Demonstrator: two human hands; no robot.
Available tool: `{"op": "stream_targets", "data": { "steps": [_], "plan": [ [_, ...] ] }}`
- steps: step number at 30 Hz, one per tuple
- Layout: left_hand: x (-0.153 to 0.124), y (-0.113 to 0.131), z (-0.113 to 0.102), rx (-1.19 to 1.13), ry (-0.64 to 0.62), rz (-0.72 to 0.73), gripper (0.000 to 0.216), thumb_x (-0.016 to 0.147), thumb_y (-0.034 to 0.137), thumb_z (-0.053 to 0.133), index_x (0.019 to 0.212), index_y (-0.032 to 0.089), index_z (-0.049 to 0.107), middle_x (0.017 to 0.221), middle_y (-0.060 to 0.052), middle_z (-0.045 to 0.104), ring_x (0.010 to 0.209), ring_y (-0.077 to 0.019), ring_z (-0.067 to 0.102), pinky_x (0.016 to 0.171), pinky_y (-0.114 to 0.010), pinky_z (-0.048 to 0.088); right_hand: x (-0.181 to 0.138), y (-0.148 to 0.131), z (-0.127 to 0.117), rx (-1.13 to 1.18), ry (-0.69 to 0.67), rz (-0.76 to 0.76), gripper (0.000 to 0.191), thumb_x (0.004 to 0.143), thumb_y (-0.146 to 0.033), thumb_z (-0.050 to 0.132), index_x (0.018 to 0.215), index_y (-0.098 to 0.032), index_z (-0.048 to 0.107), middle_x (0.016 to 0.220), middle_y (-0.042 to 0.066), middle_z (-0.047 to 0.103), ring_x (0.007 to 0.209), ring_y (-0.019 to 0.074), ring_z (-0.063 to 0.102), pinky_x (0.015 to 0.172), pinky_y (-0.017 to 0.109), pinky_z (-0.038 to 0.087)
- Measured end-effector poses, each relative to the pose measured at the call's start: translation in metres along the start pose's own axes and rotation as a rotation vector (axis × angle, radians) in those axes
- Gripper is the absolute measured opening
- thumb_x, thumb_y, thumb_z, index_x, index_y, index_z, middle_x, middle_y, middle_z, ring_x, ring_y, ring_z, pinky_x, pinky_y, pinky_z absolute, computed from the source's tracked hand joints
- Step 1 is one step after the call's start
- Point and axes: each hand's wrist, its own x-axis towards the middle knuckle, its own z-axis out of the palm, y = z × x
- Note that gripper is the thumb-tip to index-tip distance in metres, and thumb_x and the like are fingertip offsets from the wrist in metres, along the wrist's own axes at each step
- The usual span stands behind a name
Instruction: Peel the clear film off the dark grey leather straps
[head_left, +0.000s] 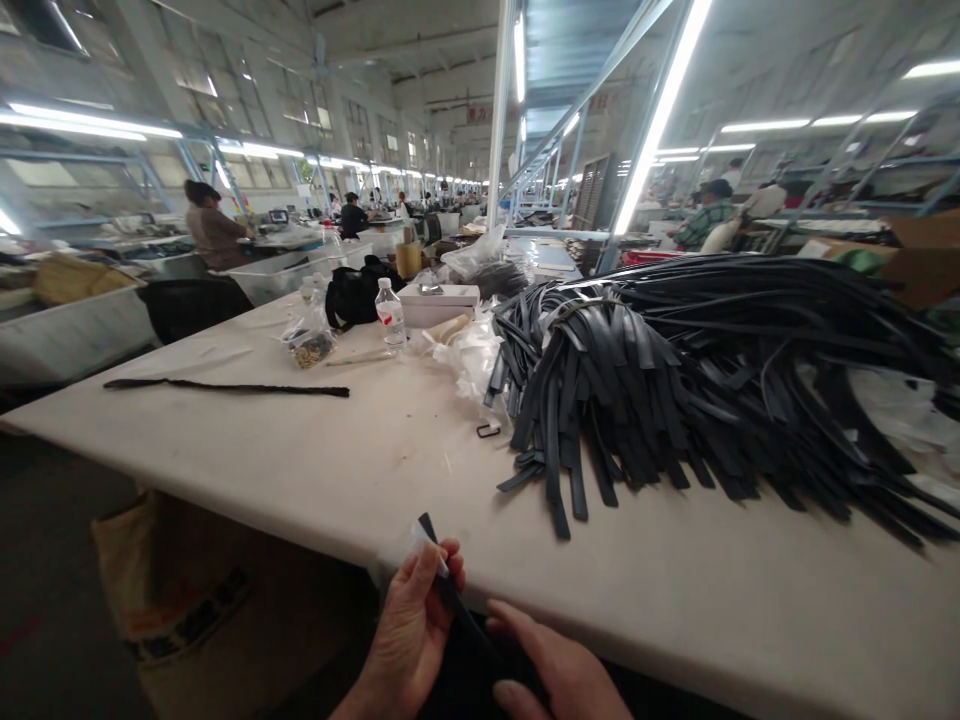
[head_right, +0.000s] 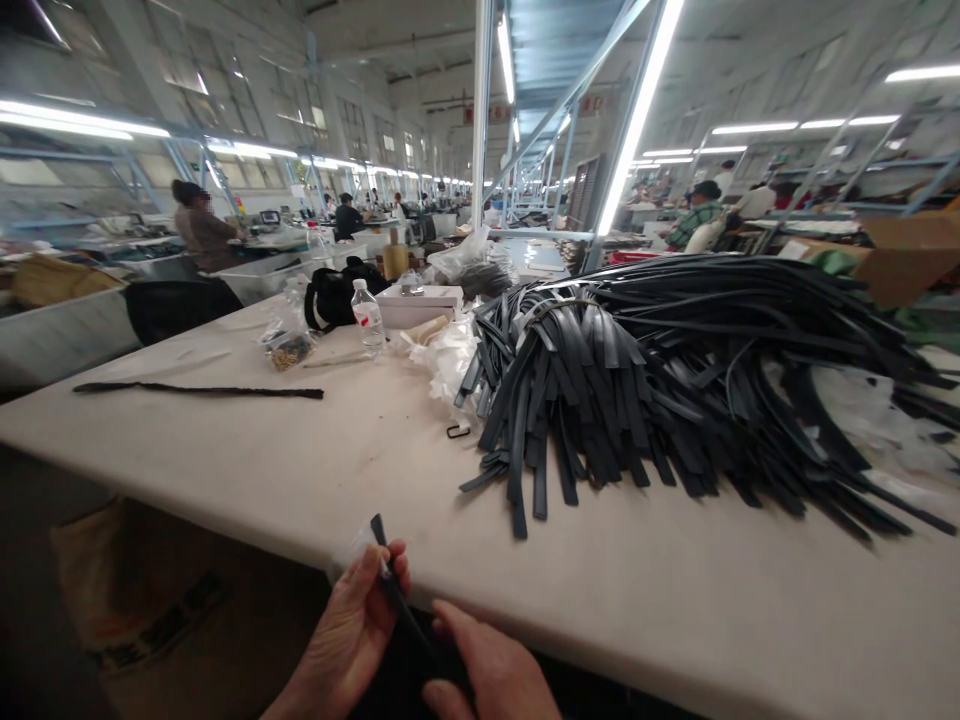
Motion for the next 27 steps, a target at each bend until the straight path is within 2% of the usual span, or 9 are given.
{"op": "stream_targets", "data": {
  "steps": [2, 4, 5, 8, 11, 17, 22, 24, 27],
  "plan": [
    [0.002, 0.006, -0.005, -0.016, 0.004, 0.009, 0.015, 0.088, 0.001, 0.058, 0.081, 0.01, 0.068, 0.082, -0.009, 0.076, 0.063, -0.0115, 0.071, 0.059, -0.019, 0.06, 0.035, -0.026, 0.013, 0.122, -0.045, -0.069, 0.04, 0.086, -0.027, 0.053, 0.126, -0.021, 0.058, 0.1, 0.006, 0.075, 0.086, 0.022, 0.072, 0.078, 0.031, 0.056],
    [0.006, 0.018, -0.009, -0.061, 0.01, 0.039, 0.014, 0.09, 0.005, 0.058, 0.082, 0.011, 0.068, 0.084, -0.009, 0.077, 0.069, -0.0136, 0.073, 0.062, -0.022, 0.061, 0.052, -0.039, 0.018, 0.174, -0.021, -0.069, 0.027, 0.095, -0.031, 0.042, 0.11, -0.021, 0.062, 0.069, -0.001, 0.07, 0.056, 0.0158, 0.065, 0.056, 0.024, 0.05],
    [0.008, 0.026, -0.012, -0.083, 0.013, 0.056, 0.014, 0.091, 0.007, 0.057, 0.083, 0.012, 0.068, 0.085, -0.008, 0.077, 0.071, -0.0144, 0.074, 0.062, -0.023, 0.062, 0.055, -0.041, 0.017, 0.167, 0.012, -0.063, 0.029, 0.098, -0.034, 0.037, 0.103, -0.021, 0.063, 0.062, -0.002, 0.065, 0.05, 0.014, 0.06, 0.052, 0.022, 0.046],
    [0.013, 0.046, -0.016, -0.117, 0.035, 0.077, 0.015, 0.094, 0.013, 0.054, 0.087, 0.013, 0.068, 0.088, -0.007, 0.078, 0.073, -0.0146, 0.074, 0.063, -0.023, 0.062, 0.05, -0.036, 0.009, 0.073, 0.133, -0.121, 0.032, 0.101, -0.039, 0.035, 0.093, -0.021, 0.06, 0.063, -0.002, 0.061, 0.053, 0.0126, 0.058, 0.055, 0.022, 0.043],
    [0.016, 0.052, -0.017, -0.125, 0.031, 0.056, 0.015, 0.095, 0.014, 0.054, 0.089, 0.014, 0.067, 0.088, -0.007, 0.078, 0.072, -0.0138, 0.074, 0.061, -0.022, 0.061, 0.042, -0.034, 0.002, -0.045, 0.153, -0.183, 0.031, 0.101, -0.037, 0.033, 0.092, -0.022, 0.058, 0.066, -0.002, 0.061, 0.058, 0.0131, 0.059, 0.058, 0.022, 0.041],
    [0.013, 0.038, -0.015, -0.124, 0.015, 0.0, 0.017, 0.095, 0.011, 0.052, 0.087, 0.013, 0.067, 0.085, -0.008, 0.078, 0.07, -0.0146, 0.074, 0.061, -0.024, 0.062, 0.046, -0.041, 0.01, -0.206, 0.092, -0.147, 0.028, 0.099, -0.031, 0.035, 0.091, -0.022, 0.06, 0.068, 0.001, 0.065, 0.061, 0.0161, 0.062, 0.058, 0.025, 0.038],
    [0.009, 0.019, -0.032, -0.033, -0.022, -0.017, 0.004, 0.087, 0.012, 0.065, 0.089, 0.012, 0.069, 0.089, -0.01, 0.078, 0.074, -0.0172, 0.074, 0.066, -0.027, 0.062, 0.057, -0.046, 0.015, -0.181, 0.044, -0.042, 0.029, 0.097, -0.031, 0.038, 0.088, -0.022, 0.063, 0.07, 0.001, 0.068, 0.063, 0.0174, 0.064, 0.06, 0.025, 0.041],
    [0.009, 0.017, -0.04, -0.01, -0.018, -0.027, 0.004, 0.086, 0.013, 0.068, 0.088, 0.011, 0.069, 0.089, -0.011, 0.078, 0.076, -0.0176, 0.074, 0.068, -0.028, 0.062, 0.055, -0.048, 0.007, -0.095, -0.043, -0.016, 0.021, 0.093, -0.027, 0.044, 0.098, -0.024, 0.064, 0.072, -0.001, 0.07, 0.063, 0.0162, 0.064, 0.059, 0.024, 0.043],
    [0.01, 0.024, -0.049, -0.035, 0.063, 0.01, 0.007, 0.089, 0.013, 0.063, 0.092, 0.013, 0.069, 0.086, -0.007, 0.078, 0.072, -0.0143, 0.073, 0.063, -0.024, 0.06, 0.044, -0.05, -0.015, 0.039, -0.133, 0.016, 0.04, 0.088, -0.023, 0.049, 0.127, -0.029, 0.054, 0.073, -0.005, 0.07, 0.054, 0.0131, 0.062, 0.052, 0.021, 0.043]
  ]
}}
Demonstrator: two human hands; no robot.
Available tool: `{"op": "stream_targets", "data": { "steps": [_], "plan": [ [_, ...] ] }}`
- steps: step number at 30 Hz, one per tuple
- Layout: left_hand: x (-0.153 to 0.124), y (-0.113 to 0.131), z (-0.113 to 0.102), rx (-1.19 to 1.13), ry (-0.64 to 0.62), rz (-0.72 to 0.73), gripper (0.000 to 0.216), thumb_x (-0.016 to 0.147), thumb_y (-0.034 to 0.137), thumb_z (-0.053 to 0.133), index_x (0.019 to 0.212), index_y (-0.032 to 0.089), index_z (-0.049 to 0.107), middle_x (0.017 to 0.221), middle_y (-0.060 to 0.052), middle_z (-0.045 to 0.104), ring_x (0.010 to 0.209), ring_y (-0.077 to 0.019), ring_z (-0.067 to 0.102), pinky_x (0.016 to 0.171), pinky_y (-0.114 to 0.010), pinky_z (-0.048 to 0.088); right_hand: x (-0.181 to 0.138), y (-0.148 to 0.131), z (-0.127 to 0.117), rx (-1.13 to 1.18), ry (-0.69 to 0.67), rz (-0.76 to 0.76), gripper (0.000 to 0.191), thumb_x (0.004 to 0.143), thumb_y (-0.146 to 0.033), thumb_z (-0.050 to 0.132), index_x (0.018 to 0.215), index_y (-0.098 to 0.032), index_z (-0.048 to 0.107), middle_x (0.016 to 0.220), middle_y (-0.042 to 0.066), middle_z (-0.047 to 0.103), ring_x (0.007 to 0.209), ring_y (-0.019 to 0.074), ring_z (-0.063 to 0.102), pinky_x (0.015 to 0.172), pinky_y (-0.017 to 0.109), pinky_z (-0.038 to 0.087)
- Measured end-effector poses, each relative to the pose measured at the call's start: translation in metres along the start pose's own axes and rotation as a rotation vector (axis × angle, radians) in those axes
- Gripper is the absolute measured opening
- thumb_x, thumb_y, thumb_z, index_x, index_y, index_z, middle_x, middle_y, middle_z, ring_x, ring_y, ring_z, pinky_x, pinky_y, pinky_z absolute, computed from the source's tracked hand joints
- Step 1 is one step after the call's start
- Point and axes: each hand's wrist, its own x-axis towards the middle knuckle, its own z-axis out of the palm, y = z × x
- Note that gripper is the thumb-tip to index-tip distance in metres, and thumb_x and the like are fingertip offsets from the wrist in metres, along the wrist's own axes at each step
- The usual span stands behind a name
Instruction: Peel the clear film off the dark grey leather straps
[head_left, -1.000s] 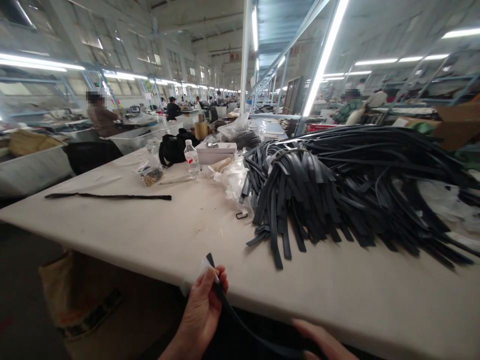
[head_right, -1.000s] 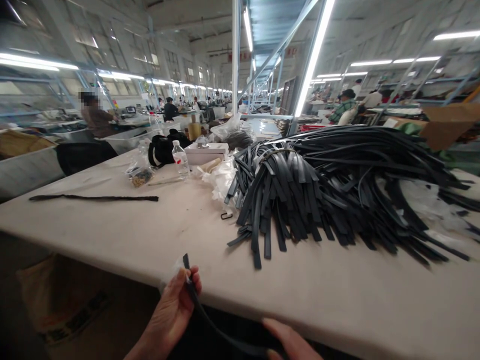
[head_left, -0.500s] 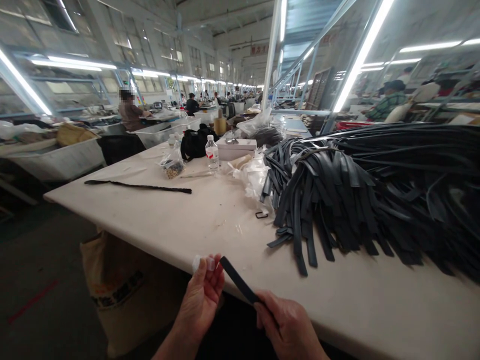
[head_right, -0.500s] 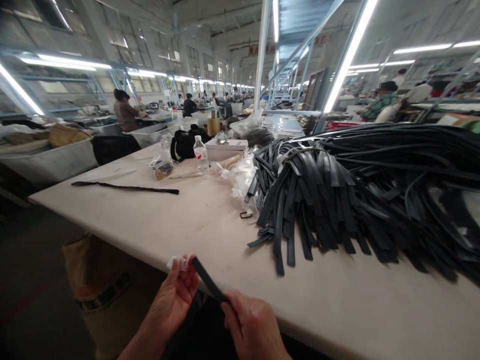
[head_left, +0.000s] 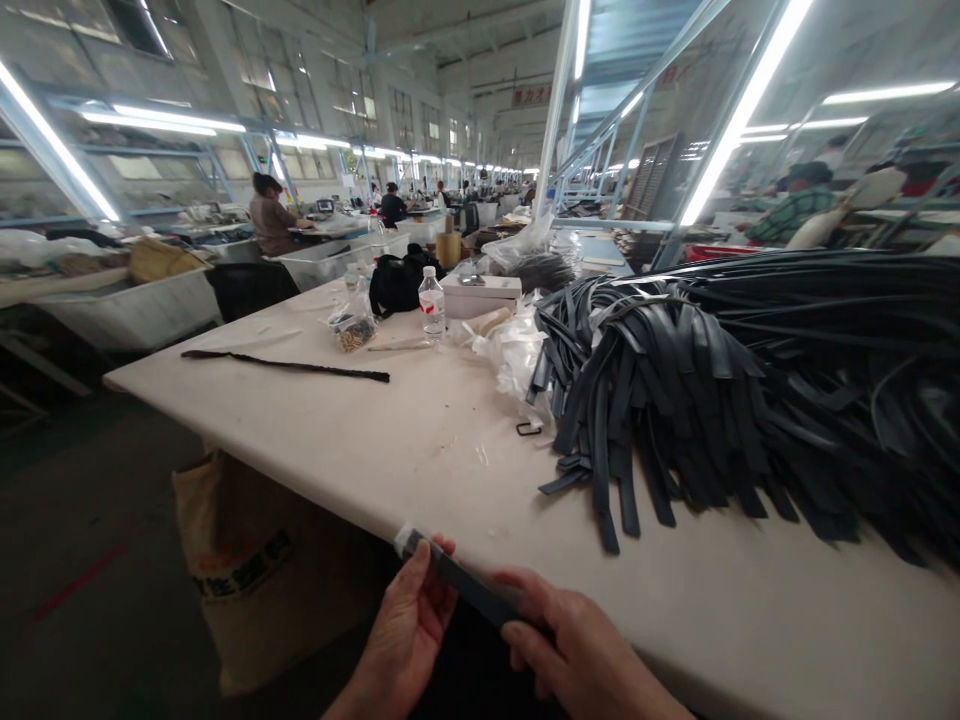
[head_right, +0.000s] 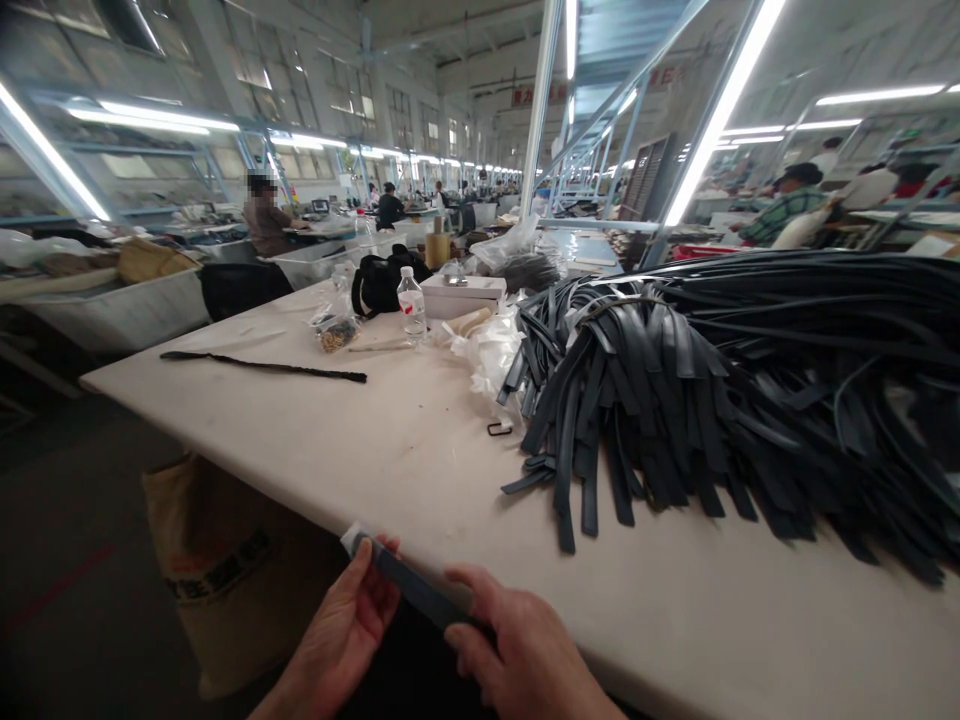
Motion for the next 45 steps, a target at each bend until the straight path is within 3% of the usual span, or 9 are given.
{"op": "stream_targets", "data": {
  "steps": [4, 7, 10, 15, 19, 28, 34, 40, 45],
  "plan": [
    [-0.012, 0.005, -0.002, -0.046, 0.059, -0.053, 0.01, 0.092, 0.013, 0.059, 0.095, 0.014, 0.069, 0.085, -0.006, 0.078, 0.067, -0.013, 0.073, 0.058, -0.022, 0.059, -0.011, -0.009, -0.012, -0.123, 0.061, -0.054, 0.041, 0.089, -0.027, 0.049, 0.13, -0.03, 0.053, 0.068, -0.005, 0.07, 0.057, 0.0153, 0.065, 0.057, 0.023, 0.045],
    [-0.023, -0.002, -0.001, -0.068, 0.084, -0.168, 0.01, 0.092, 0.014, 0.06, 0.093, 0.011, 0.069, 0.085, -0.009, 0.079, 0.069, -0.0149, 0.074, 0.061, -0.024, 0.061, -0.001, -0.02, 0.004, -0.17, 0.034, -0.096, 0.04, 0.087, -0.021, 0.049, 0.125, -0.032, 0.058, 0.084, -0.002, 0.076, 0.071, 0.0184, 0.071, 0.064, 0.025, 0.047],
    [-0.024, -0.003, -0.006, -0.103, 0.08, -0.154, 0.011, 0.093, 0.013, 0.058, 0.094, 0.011, 0.069, 0.085, -0.009, 0.078, 0.072, -0.0153, 0.074, 0.062, -0.024, 0.061, 0.013, -0.023, 0.022, -0.212, 0.026, -0.103, 0.043, 0.086, -0.017, 0.047, 0.125, -0.031, 0.059, 0.1, 0.002, 0.076, 0.088, 0.0228, 0.073, 0.073, 0.028, 0.049],
    [-0.013, 0.011, -0.022, -0.111, 0.118, -0.019, 0.012, 0.093, 0.01, 0.057, 0.097, 0.012, 0.069, 0.087, -0.007, 0.078, 0.068, -0.0117, 0.073, 0.059, -0.02, 0.059, 0.015, -0.019, 0.015, -0.253, 0.072, -0.015, 0.038, 0.09, -0.03, 0.051, 0.128, -0.03, 0.058, 0.087, 0.001, 0.075, 0.077, 0.0226, 0.071, 0.066, 0.029, 0.047],
    [-0.014, 0.003, -0.03, -0.118, 0.127, -0.097, 0.009, 0.092, 0.013, 0.06, 0.095, 0.012, 0.069, 0.089, -0.007, 0.078, 0.07, -0.0119, 0.073, 0.06, -0.021, 0.059, 0.014, -0.026, 0.012, -0.302, 0.091, -0.043, 0.043, 0.086, -0.026, 0.058, 0.129, -0.031, 0.058, 0.088, 0.0, 0.075, 0.077, 0.0221, 0.072, 0.067, 0.028, 0.047],
    [-0.023, -0.025, -0.03, -0.081, 0.011, -0.289, 0.015, 0.092, 0.022, 0.062, 0.092, 0.01, 0.071, 0.084, -0.01, 0.078, 0.075, -0.0173, 0.074, 0.069, -0.026, 0.059, 0.039, -0.031, 0.047, -0.427, 0.059, -0.057, 0.044, 0.09, -0.016, 0.052, 0.131, -0.031, 0.056, 0.093, 0.002, 0.078, 0.086, 0.0262, 0.074, 0.07, 0.031, 0.051],
    [-0.017, -0.014, -0.037, -0.133, 0.117, -0.182, 0.01, 0.091, 0.017, 0.062, 0.098, 0.014, 0.07, 0.094, -0.007, 0.079, 0.074, -0.0118, 0.072, 0.065, -0.022, 0.056, 0.017, -0.027, 0.016, -0.271, 0.063, -0.039, 0.049, 0.089, -0.023, 0.055, 0.138, -0.031, 0.049, 0.078, -0.003, 0.074, 0.073, 0.0204, 0.071, 0.06, 0.027, 0.046],
    [-0.021, -0.023, -0.036, -0.107, -0.02, -0.286, 0.015, 0.09, 0.023, 0.065, 0.098, 0.011, 0.071, 0.095, -0.011, 0.078, 0.081, -0.0168, 0.074, 0.072, -0.026, 0.058, 0.036, -0.024, 0.042, -0.346, 0.072, -0.065, 0.039, 0.094, -0.019, 0.045, 0.13, -0.028, 0.056, 0.095, 0.004, 0.076, 0.084, 0.0236, 0.073, 0.07, 0.031, 0.05],
    [-0.015, -0.012, -0.037, -0.125, 0.088, -0.164, 0.013, 0.092, 0.018, 0.061, 0.101, 0.014, 0.069, 0.097, -0.009, 0.078, 0.079, -0.0127, 0.073, 0.067, -0.022, 0.056, 0.027, -0.021, 0.024, -0.237, 0.059, -0.064, 0.049, 0.089, -0.025, 0.055, 0.137, -0.03, 0.048, 0.089, -0.001, 0.075, 0.083, 0.0216, 0.071, 0.068, 0.029, 0.049]
  ]
}}
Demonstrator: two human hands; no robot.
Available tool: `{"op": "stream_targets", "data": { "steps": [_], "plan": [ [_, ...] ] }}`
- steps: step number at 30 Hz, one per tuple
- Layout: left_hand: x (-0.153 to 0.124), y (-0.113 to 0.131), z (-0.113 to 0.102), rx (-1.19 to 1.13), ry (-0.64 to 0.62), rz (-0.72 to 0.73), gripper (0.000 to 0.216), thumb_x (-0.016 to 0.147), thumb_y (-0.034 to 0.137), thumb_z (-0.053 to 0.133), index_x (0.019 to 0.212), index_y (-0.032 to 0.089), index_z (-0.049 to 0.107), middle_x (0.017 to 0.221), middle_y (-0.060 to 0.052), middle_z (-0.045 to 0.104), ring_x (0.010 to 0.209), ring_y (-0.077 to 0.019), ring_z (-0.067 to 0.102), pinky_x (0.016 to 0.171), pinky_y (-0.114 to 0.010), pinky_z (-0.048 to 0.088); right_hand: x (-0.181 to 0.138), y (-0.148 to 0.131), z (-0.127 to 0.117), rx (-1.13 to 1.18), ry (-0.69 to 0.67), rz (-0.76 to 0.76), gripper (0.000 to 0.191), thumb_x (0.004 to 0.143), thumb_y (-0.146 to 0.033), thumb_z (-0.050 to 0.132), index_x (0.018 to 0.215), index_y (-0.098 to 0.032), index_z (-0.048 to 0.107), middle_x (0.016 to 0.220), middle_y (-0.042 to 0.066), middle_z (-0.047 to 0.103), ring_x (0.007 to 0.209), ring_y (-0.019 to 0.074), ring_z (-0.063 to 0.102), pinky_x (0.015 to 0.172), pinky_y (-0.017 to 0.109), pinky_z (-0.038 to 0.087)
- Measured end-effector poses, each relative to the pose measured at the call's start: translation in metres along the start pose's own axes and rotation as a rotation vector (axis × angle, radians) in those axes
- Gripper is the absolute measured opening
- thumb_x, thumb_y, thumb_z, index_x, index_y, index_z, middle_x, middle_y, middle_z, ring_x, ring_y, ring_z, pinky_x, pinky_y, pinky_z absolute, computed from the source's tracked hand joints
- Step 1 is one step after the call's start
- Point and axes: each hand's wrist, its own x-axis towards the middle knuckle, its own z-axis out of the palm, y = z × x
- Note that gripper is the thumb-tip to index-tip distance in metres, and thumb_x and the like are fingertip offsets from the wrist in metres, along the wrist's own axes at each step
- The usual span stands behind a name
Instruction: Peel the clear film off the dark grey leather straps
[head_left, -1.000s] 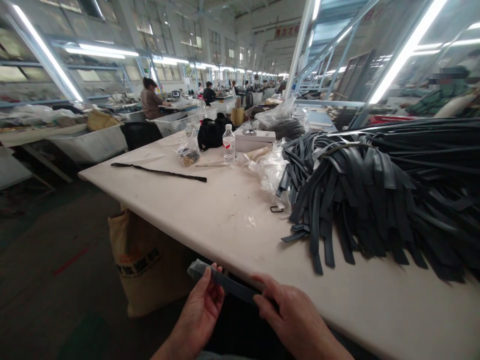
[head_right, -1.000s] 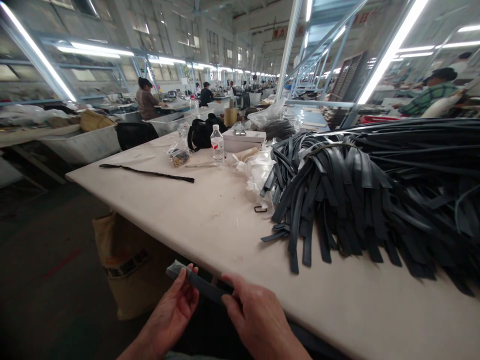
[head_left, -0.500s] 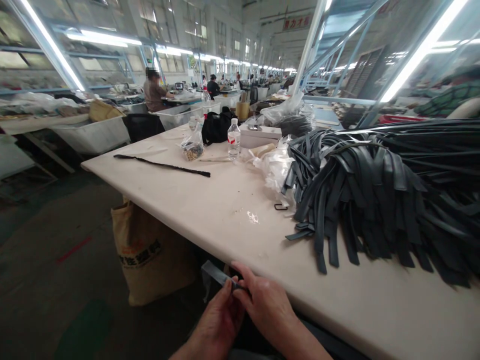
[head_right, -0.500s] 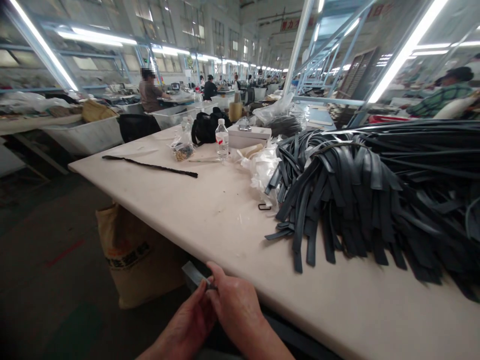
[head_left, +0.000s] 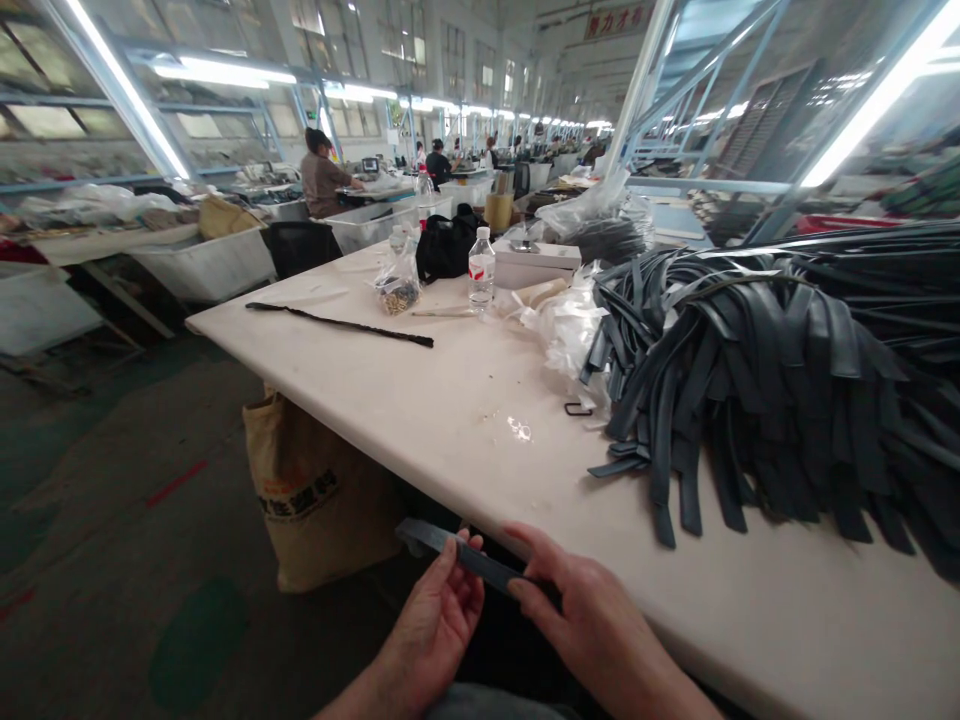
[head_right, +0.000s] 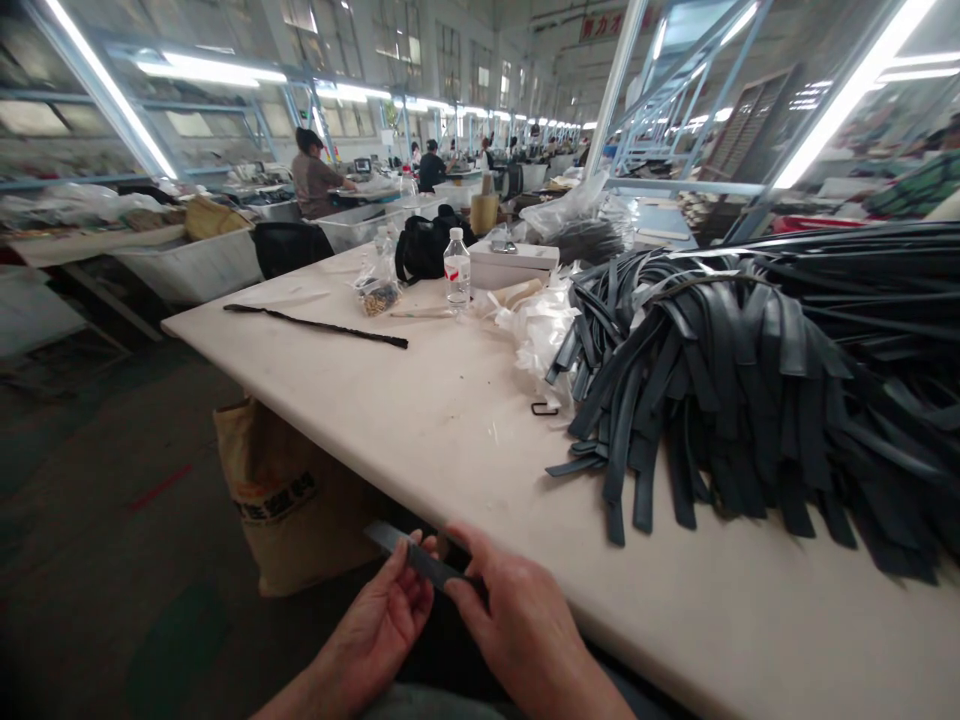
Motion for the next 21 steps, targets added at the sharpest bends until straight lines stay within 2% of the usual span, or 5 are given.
{"op": "stream_targets", "data": {
  "steps": [3, 8, 14, 18, 21],
  "plan": [
    [-0.003, -0.003, 0.001, 0.002, -0.018, -0.038, 0.013, 0.091, 0.019, 0.063, 0.102, 0.015, 0.069, 0.099, -0.008, 0.078, 0.077, -0.0124, 0.073, 0.066, -0.022, 0.057, -0.007, -0.001, -0.009, -0.062, 0.001, 0.019, 0.045, 0.09, -0.023, 0.051, 0.134, -0.032, 0.051, 0.079, -0.002, 0.073, 0.073, 0.0213, 0.071, 0.064, 0.029, 0.047],
    [-0.002, -0.014, 0.0, 0.04, -0.142, -0.116, 0.017, 0.091, 0.023, 0.063, 0.099, 0.01, 0.07, 0.094, -0.011, 0.078, 0.084, -0.0178, 0.073, 0.076, -0.028, 0.058, 0.007, -0.007, 0.016, -0.054, -0.026, 0.012, 0.041, 0.092, -0.019, 0.047, 0.132, -0.027, 0.055, 0.1, 0.004, 0.075, 0.091, 0.0246, 0.072, 0.077, 0.033, 0.051],
    [-0.004, -0.005, 0.003, -0.001, -0.025, -0.041, 0.012, 0.092, 0.017, 0.062, 0.101, 0.014, 0.069, 0.098, -0.007, 0.079, 0.079, -0.0122, 0.073, 0.068, -0.022, 0.056, -0.008, -0.004, -0.007, -0.017, 0.004, 0.038, 0.047, 0.088, -0.021, 0.054, 0.134, -0.032, 0.052, 0.078, -0.004, 0.072, 0.072, 0.0199, 0.07, 0.063, 0.028, 0.047],
    [-0.007, -0.016, 0.004, 0.04, -0.122, -0.166, 0.013, 0.092, 0.022, 0.062, 0.095, 0.012, 0.071, 0.09, -0.009, 0.079, 0.077, -0.0159, 0.073, 0.07, -0.026, 0.057, 0.004, -0.01, 0.008, -0.099, 0.004, 0.03, 0.041, 0.092, -0.019, 0.049, 0.13, -0.031, 0.057, 0.091, 0.001, 0.076, 0.083, 0.0243, 0.073, 0.071, 0.032, 0.049],
    [-0.002, -0.014, 0.004, 0.052, -0.115, -0.136, 0.014, 0.092, 0.02, 0.061, 0.092, 0.011, 0.071, 0.087, -0.009, 0.078, 0.078, -0.0164, 0.073, 0.073, -0.026, 0.058, 0.012, -0.011, 0.017, -0.063, 0.001, 0.036, 0.041, 0.092, -0.021, 0.05, 0.132, -0.028, 0.055, 0.1, 0.004, 0.076, 0.092, 0.025, 0.072, 0.077, 0.033, 0.05]
  ]
}}
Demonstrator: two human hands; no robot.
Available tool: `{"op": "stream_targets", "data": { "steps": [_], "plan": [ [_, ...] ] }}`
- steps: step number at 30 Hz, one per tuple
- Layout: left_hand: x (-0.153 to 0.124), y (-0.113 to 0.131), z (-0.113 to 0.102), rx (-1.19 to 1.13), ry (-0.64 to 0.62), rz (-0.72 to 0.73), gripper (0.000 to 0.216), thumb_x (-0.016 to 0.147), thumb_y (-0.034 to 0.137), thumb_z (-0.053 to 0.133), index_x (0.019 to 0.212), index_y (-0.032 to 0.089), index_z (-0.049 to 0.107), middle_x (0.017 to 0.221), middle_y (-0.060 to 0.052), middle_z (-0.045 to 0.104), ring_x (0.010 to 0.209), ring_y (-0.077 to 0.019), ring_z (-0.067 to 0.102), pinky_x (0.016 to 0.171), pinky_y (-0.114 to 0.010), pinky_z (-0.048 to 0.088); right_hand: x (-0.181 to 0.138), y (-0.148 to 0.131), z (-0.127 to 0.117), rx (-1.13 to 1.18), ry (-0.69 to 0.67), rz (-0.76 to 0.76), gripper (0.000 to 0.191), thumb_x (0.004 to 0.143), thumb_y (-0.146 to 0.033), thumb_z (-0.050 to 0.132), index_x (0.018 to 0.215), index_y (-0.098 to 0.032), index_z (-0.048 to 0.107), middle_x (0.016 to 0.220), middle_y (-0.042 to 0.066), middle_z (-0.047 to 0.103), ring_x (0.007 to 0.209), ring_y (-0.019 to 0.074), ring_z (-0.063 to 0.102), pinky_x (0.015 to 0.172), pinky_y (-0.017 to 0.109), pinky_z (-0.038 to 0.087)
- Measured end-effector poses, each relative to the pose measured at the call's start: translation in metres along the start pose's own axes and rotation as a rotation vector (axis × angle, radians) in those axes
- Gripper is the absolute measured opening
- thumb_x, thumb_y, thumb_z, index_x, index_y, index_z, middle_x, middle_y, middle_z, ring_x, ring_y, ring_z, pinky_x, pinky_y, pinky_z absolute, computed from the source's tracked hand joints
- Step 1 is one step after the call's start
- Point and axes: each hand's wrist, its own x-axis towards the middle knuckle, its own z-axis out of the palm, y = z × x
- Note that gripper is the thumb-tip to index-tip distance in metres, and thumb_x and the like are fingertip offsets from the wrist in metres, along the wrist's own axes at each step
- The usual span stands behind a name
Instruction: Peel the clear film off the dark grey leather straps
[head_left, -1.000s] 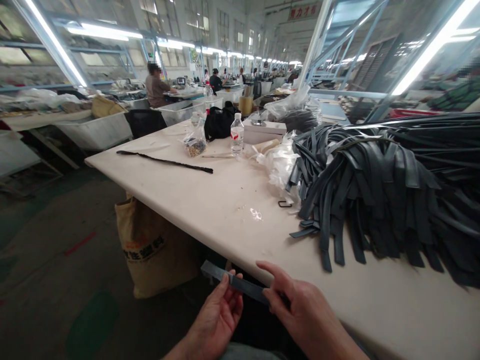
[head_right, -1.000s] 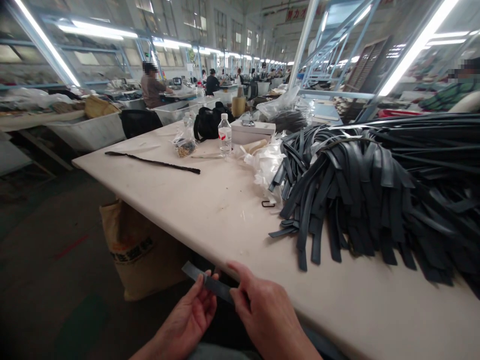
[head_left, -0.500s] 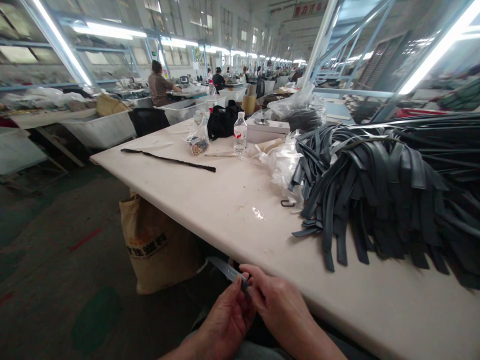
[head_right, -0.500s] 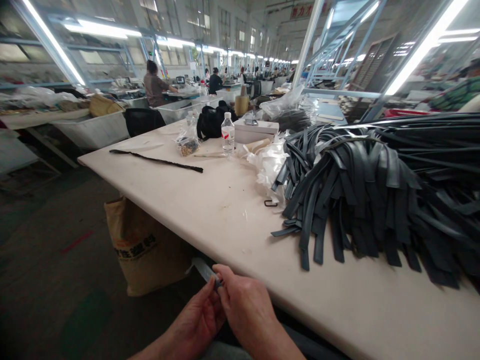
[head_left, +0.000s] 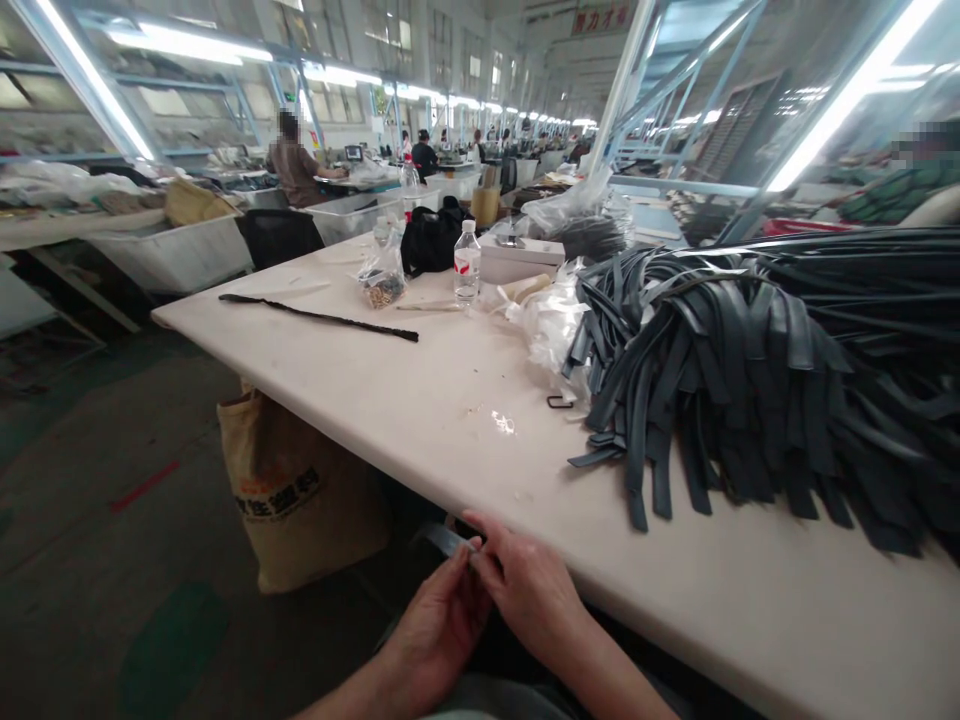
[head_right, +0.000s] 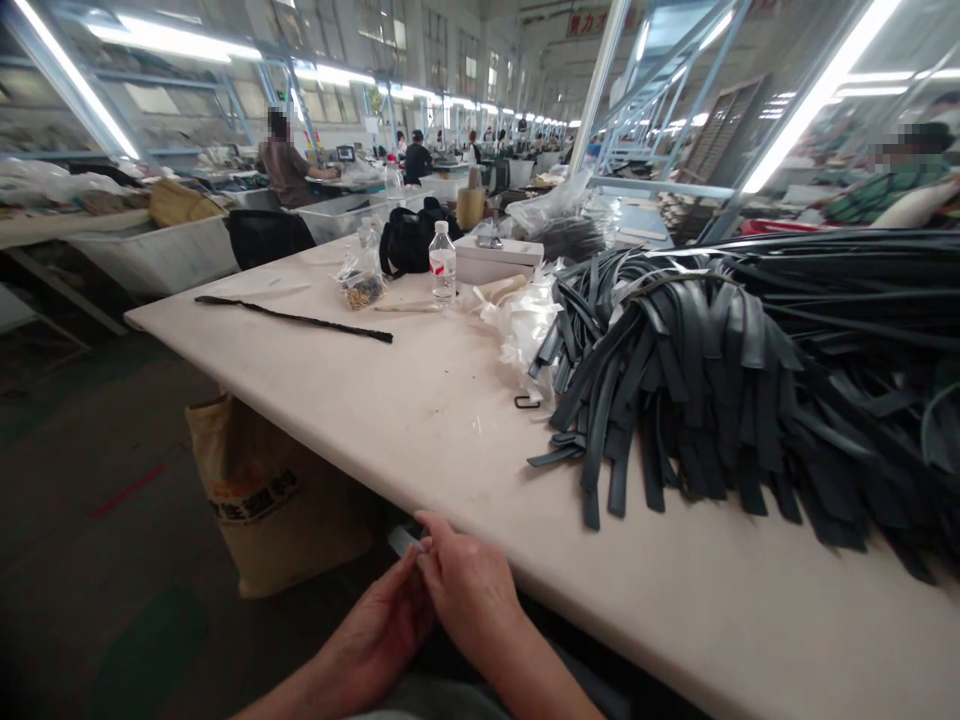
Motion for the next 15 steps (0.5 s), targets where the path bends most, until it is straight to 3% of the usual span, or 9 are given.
{"op": "stream_targets", "data": {
  "steps": [4, 7, 11, 15],
  "plan": [
    [0.003, 0.015, 0.001, -0.024, 0.125, 0.115, 0.012, 0.093, 0.016, 0.06, 0.096, 0.013, 0.07, 0.092, -0.008, 0.078, 0.076, -0.0124, 0.072, 0.066, -0.022, 0.057, -0.02, 0.009, -0.027, 0.059, 0.005, 0.002, 0.047, 0.086, -0.023, 0.058, 0.132, -0.032, 0.053, 0.085, -0.003, 0.073, 0.079, 0.0207, 0.07, 0.068, 0.029, 0.047],
    [-0.001, 0.013, 0.003, -0.021, 0.12, 0.072, 0.011, 0.092, 0.015, 0.06, 0.097, 0.014, 0.07, 0.093, -0.007, 0.078, 0.072, -0.0117, 0.072, 0.064, -0.022, 0.057, -0.03, 0.012, -0.04, -0.013, 0.028, 0.024, 0.046, 0.087, -0.02, 0.054, 0.131, -0.032, 0.054, 0.077, -0.004, 0.072, 0.071, 0.0202, 0.069, 0.063, 0.028, 0.045],
    [-0.004, -0.002, 0.004, 0.011, 0.044, -0.04, 0.01, 0.091, 0.017, 0.062, 0.093, 0.013, 0.071, 0.091, -0.009, 0.079, 0.077, -0.0158, 0.074, 0.069, -0.025, 0.058, -0.014, 0.005, -0.016, -0.019, 0.027, 0.001, 0.039, 0.091, -0.018, 0.05, 0.127, -0.028, 0.059, 0.096, 0.003, 0.076, 0.088, 0.0233, 0.072, 0.074, 0.031, 0.05],
    [0.001, 0.002, 0.0, 0.053, 0.061, 0.007, 0.013, 0.092, 0.016, 0.06, 0.085, 0.012, 0.07, 0.074, -0.006, 0.077, 0.063, -0.0138, 0.071, 0.061, -0.024, 0.057, -0.011, 0.002, -0.007, 0.002, -0.023, -0.11, 0.049, 0.085, -0.016, 0.059, 0.133, -0.027, 0.055, 0.109, 0.005, 0.073, 0.099, 0.0244, 0.069, 0.086, 0.033, 0.052]
  ]
}}
